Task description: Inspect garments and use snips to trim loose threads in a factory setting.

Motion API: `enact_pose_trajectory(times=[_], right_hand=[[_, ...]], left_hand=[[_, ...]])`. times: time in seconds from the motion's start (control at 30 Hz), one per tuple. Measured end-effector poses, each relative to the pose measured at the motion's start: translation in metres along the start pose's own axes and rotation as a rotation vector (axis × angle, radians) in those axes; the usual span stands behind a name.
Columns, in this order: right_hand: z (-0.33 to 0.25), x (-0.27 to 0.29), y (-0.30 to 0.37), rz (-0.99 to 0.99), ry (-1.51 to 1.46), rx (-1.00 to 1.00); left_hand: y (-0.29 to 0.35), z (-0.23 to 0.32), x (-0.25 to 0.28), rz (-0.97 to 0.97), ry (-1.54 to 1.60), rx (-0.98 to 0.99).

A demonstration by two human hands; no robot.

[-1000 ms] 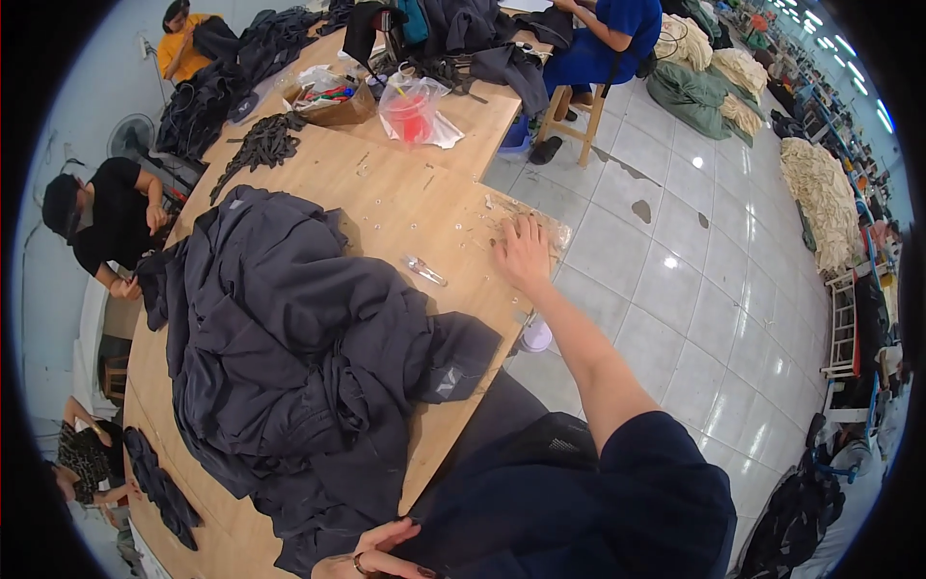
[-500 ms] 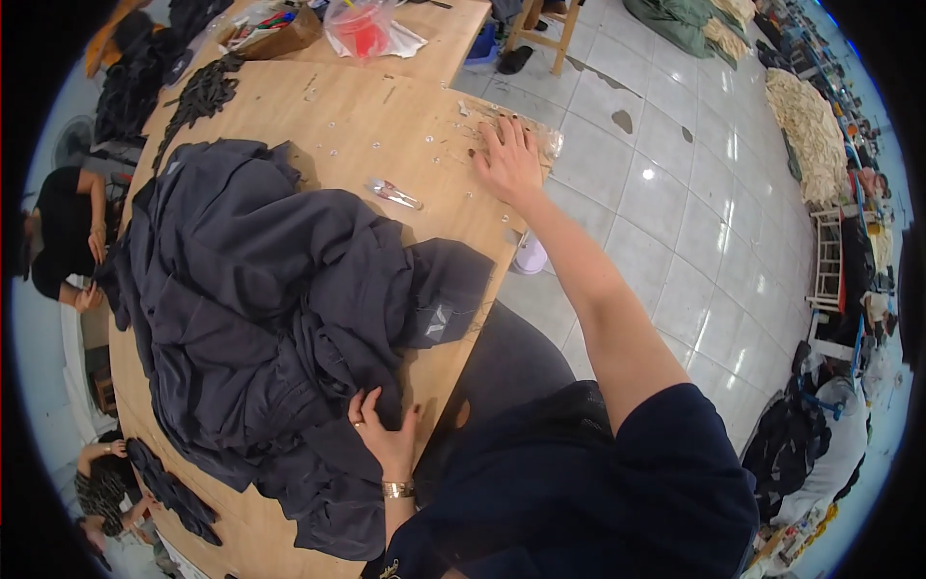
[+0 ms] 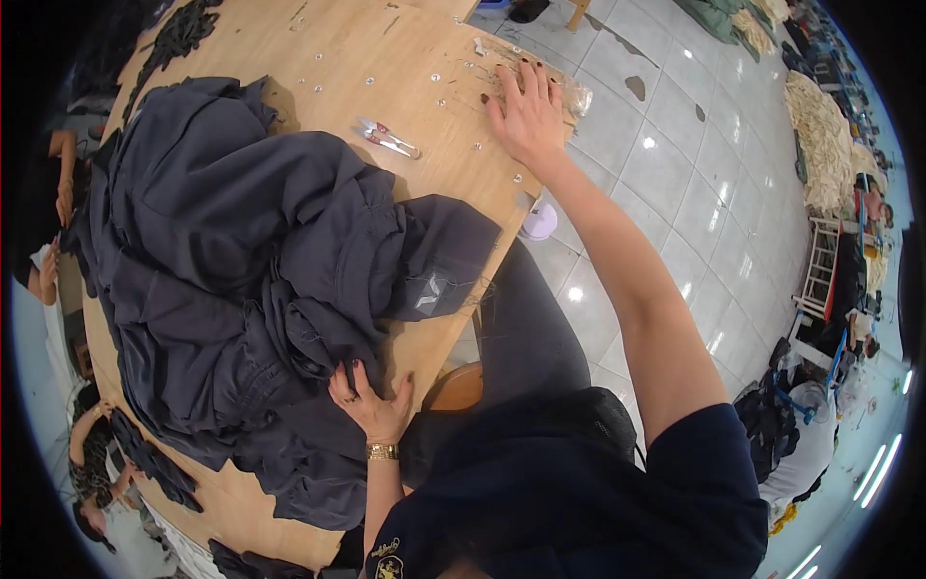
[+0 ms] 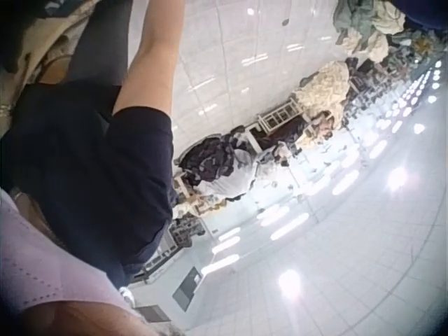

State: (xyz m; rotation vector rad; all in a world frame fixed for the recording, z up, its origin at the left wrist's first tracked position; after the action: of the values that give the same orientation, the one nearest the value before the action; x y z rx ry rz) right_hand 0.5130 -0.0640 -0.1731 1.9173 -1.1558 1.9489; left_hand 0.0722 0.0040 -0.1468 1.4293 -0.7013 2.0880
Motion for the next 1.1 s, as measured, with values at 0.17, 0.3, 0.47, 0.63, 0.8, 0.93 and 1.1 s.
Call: enact_pose_trajectory(times=[0.17, 0.3, 0.47, 0.63, 0.8, 0.93, 1.1], right_hand=[[-0.001, 0.000, 0.002, -0.024, 0.019, -0.011], [-0.005, 0.004, 0.002, -0.043, -0.008, 0.000], [-0.007, 0.012, 0.000, -0.112, -0.074, -0.011], [-0.005, 0.015, 0.002, -0.131, -0.099, -0.033], [-0.006, 0.017, 0.004, -0.136, -0.179, -0.051], [-0.006, 0.021, 0.004, -0.084, -0.365, -0.069], [0.004, 0.016, 0.007, -0.005, -0.549, -0.079]], left_hand=[[0.002, -0.004, -0.002, 0.018, -0.022, 0.015], [0.006, -0.009, -0.004, 0.039, -0.049, 0.045], [0.010, -0.012, -0.007, 0.014, -0.088, 0.094], [0.015, -0.017, -0.013, 0.033, -0.057, 0.096], [0.015, -0.016, -0.007, 0.018, -0.134, 0.121], [0.010, -0.013, -0.002, -0.024, -0.224, 0.128], [-0.001, 0.020, -0.006, -0.036, -0.393, 0.170]])
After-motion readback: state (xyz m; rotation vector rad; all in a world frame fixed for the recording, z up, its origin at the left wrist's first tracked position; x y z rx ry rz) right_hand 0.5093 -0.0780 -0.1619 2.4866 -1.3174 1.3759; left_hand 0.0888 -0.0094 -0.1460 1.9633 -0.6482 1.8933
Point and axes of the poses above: each hand's wrist, its own y-axis away from the middle knuckle, its own x-axis out of the back of the hand, z = x × y, the point moved 1 cm from there along -y, towards the middle knuckle, and after that the axes turned 11 degrees about x, right-handed, at the moved point
